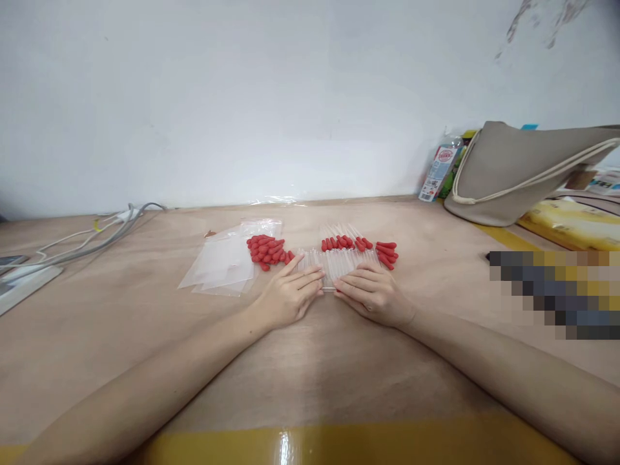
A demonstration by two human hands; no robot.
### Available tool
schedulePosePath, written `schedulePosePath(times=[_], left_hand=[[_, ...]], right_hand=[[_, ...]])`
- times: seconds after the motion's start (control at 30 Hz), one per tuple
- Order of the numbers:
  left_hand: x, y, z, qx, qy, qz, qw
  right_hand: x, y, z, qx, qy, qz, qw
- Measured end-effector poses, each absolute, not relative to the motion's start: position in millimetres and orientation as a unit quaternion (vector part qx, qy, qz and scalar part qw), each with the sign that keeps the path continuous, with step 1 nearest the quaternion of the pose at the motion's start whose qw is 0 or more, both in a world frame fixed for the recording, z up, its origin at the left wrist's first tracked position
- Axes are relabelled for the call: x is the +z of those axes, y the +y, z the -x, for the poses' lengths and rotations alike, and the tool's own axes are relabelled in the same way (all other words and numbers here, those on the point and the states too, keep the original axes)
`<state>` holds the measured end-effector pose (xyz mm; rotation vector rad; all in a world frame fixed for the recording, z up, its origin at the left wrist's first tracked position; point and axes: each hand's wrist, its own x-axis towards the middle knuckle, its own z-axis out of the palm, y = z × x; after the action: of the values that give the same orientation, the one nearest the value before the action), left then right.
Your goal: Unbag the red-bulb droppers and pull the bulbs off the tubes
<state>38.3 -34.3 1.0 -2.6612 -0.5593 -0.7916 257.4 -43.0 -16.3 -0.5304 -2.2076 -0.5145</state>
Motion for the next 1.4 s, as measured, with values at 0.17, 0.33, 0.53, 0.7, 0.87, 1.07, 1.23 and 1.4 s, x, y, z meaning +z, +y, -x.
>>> schedulePosePath(times=[0.17, 0.33, 0.53, 0.7, 0.87, 1.07, 1.23, 1.4], left_hand=[[0, -35, -36, -0.278, -0.189, 0.928, 0.158], [-2, -38, -34, -0.279, -0.191, 0.927, 0.161], [-7, -31, -17, -0.331, -0.245, 0.899, 0.15], [-14, -14, -16, -0.395, -0.34, 0.844, 0.128], [-13, -4, -30, -0.388, -0.375, 0.831, 0.137], [-16, 1, -41, -0.385, -0.369, 0.837, 0.119], [-20, -1, -43, -0.369, -0.37, 0.848, 0.084], [-11, -13, -44, -0.35, -0.354, 0.866, 0.052]], right_hand=[[-16, -44, -260, -0.229, -0.875, 0.181, 0.386], [-15, -45, -265, -0.253, -0.88, 0.149, 0.373], [-13, -39, -290, -0.264, -0.846, 0.214, 0.411], [1, -18, -312, -0.183, -0.743, 0.446, 0.464], [21, 15, -330, -0.025, -0.687, 0.575, 0.444], [27, 21, -334, 0.082, -0.679, 0.641, 0.349], [19, 17, -338, 0.042, -0.695, 0.65, 0.306], [13, 21, -348, 0.041, -0.703, 0.651, 0.284]])
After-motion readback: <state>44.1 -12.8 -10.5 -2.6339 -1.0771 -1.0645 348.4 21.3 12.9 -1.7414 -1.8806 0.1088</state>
